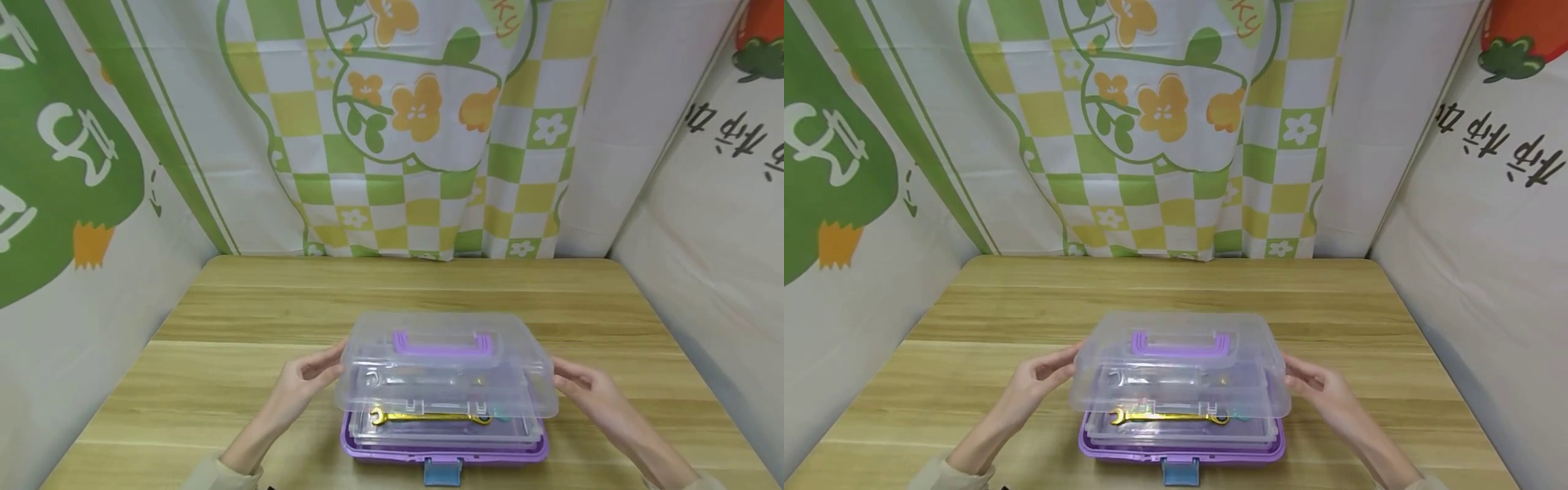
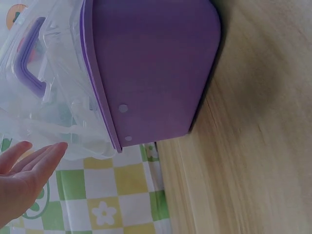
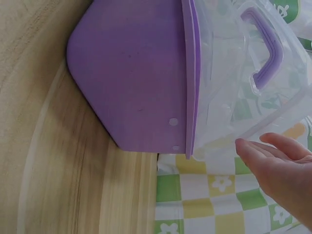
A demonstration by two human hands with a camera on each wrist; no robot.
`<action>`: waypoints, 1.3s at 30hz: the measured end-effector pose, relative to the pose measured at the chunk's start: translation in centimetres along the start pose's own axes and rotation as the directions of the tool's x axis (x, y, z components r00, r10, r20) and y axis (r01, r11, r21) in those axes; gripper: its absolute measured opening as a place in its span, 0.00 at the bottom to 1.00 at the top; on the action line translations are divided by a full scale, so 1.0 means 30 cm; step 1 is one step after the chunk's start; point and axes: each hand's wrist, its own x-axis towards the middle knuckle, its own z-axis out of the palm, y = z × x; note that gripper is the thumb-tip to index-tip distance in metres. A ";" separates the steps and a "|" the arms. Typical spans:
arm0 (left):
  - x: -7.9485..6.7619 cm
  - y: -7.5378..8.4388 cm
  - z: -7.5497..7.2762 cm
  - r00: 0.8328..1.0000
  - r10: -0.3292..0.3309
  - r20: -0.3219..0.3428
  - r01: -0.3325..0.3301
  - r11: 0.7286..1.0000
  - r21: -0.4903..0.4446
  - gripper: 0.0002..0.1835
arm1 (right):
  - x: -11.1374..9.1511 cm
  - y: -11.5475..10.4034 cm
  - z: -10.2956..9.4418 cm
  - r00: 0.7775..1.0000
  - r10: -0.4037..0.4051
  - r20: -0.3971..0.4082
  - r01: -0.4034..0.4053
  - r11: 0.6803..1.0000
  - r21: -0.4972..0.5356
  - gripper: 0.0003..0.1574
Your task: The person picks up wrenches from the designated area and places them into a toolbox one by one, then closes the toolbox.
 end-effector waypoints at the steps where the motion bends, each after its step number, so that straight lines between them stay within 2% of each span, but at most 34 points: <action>1: -0.004 -0.001 -0.001 1.000 0.001 0.011 -0.001 1.000 -0.001 0.23 | -0.003 0.004 0.000 1.000 -0.011 0.006 0.011 1.000 0.007 0.26; 5: -0.022 -0.006 -0.003 0.999 -0.007 0.051 0.008 1.000 -0.023 0.25 | -0.018 0.017 -0.004 0.999 -0.023 0.048 0.021 0.999 0.050 0.28; 8: -0.039 -0.013 -0.003 0.996 0.001 0.092 0.004 0.998 -0.055 0.27 | -0.030 0.019 -0.005 0.997 0.014 0.081 -0.019 0.998 0.065 0.29; 14: -0.066 -0.035 -0.004 0.987 0.082 0.142 -0.073 0.995 -0.061 0.27 | -0.053 0.024 0.004 0.990 0.053 0.128 -0.067 0.992 0.108 0.31; 18: -0.076 -0.048 -0.004 0.983 0.097 0.156 -0.089 0.994 -0.055 0.28 | -0.062 0.042 0.009 0.986 -0.057 0.160 0.024 0.980 0.198 0.32; 21: -0.081 -0.059 -0.002 0.982 0.086 0.166 -0.078 0.996 -0.050 0.29 | -0.066 0.059 0.011 0.971 -0.152 0.183 0.102 0.961 0.257 0.32; 32: -0.110 -0.089 0.011 0.976 0.092 0.197 -0.080 0.994 -0.070 0.31 | -0.080 0.117 0.029 0.930 -0.300 0.213 0.201 0.899 0.389 0.34; 36: -0.126 -0.091 0.019 0.980 0.064 0.186 -0.057 0.997 -0.045 0.32 | -0.081 0.128 0.039 0.905 -0.363 0.221 0.239 0.865 0.441 0.37; 39: -0.134 -0.089 0.031 0.983 0.069 0.172 -0.059 0.997 -0.059 0.32 | -0.081 0.129 0.042 0.896 -0.376 0.237 0.228 0.847 0.481 0.36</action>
